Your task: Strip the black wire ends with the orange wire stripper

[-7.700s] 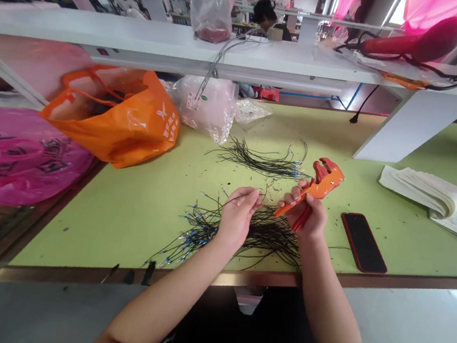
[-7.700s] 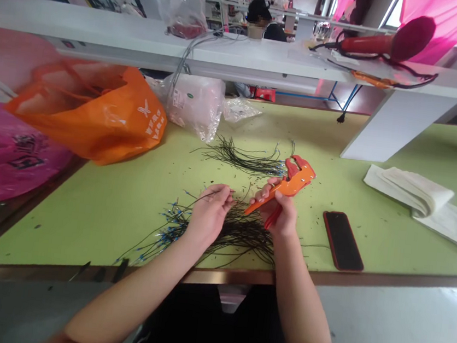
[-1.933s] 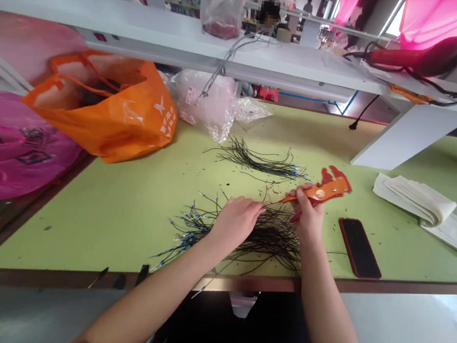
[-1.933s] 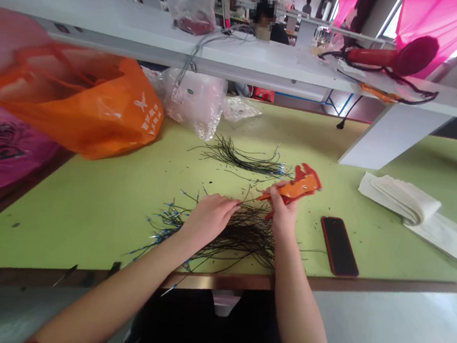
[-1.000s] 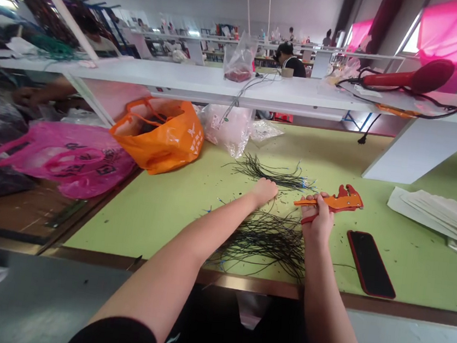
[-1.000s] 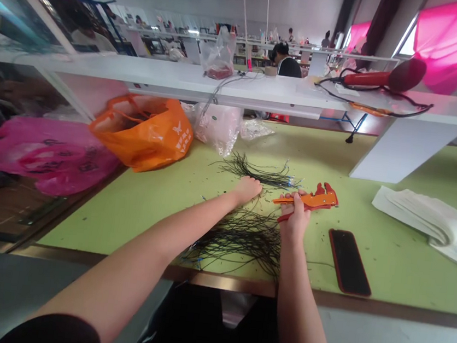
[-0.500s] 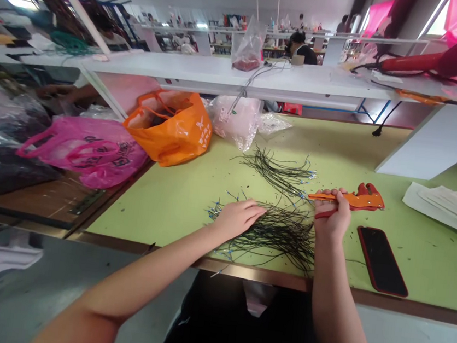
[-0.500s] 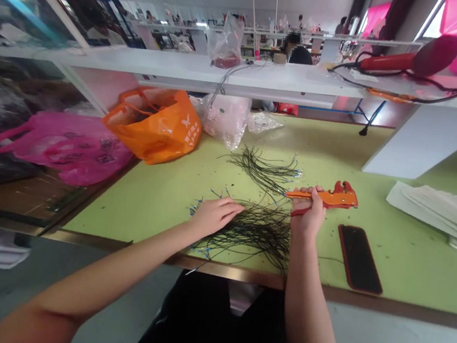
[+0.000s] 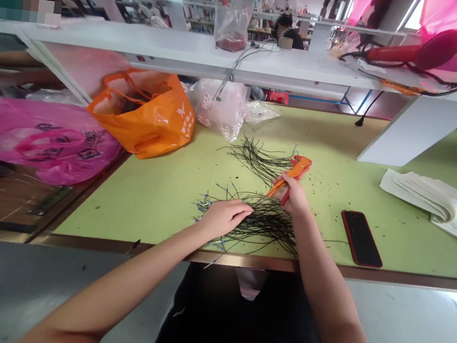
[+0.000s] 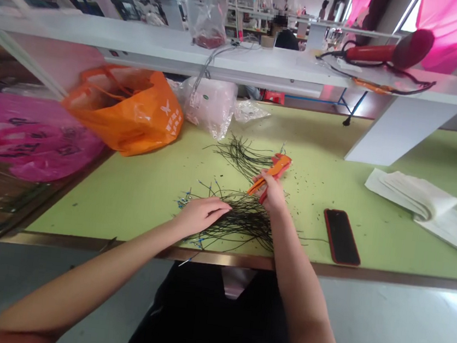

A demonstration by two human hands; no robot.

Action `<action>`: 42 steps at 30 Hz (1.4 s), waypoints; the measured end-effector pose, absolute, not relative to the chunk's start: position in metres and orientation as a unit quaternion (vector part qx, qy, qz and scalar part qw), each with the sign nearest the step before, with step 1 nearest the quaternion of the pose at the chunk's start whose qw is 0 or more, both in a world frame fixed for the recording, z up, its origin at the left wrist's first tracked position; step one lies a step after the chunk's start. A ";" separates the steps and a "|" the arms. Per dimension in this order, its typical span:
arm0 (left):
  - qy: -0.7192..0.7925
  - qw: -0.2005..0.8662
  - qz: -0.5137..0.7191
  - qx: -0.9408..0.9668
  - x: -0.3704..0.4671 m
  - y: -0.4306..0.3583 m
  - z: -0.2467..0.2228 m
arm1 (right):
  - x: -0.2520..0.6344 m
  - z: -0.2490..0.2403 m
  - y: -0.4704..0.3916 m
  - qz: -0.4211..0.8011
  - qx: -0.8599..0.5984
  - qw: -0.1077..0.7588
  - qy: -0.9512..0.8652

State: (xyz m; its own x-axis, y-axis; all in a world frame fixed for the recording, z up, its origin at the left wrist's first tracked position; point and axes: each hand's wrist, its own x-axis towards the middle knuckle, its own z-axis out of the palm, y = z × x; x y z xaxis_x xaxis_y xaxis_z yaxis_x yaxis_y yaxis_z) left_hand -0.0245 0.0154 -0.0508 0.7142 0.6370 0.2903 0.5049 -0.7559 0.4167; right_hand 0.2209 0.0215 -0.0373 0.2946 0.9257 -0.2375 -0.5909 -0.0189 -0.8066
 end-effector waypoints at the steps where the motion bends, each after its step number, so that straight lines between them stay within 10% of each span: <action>1: 0.310 0.141 0.221 0.914 -0.022 0.014 -0.051 | 0.215 -0.038 0.029 0.563 -0.480 0.642 -0.201; 23: 0.305 0.087 0.202 0.926 -0.061 0.014 -0.041 | 0.287 -0.029 0.052 0.437 -0.501 0.725 -0.178; 42: 0.313 -0.023 -0.008 0.949 0.120 0.177 -0.047 | 0.308 -0.032 0.020 0.383 -0.315 0.869 0.001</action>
State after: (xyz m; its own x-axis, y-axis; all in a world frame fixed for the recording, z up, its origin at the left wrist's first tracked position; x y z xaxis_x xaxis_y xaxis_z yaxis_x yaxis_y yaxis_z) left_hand 0.1202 0.1766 -0.0467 0.8034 0.5954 -0.0009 0.5947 -0.8025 -0.0486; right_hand 0.3084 0.0198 -0.0321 0.7074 0.6641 -0.2420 -0.6648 0.5089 -0.5469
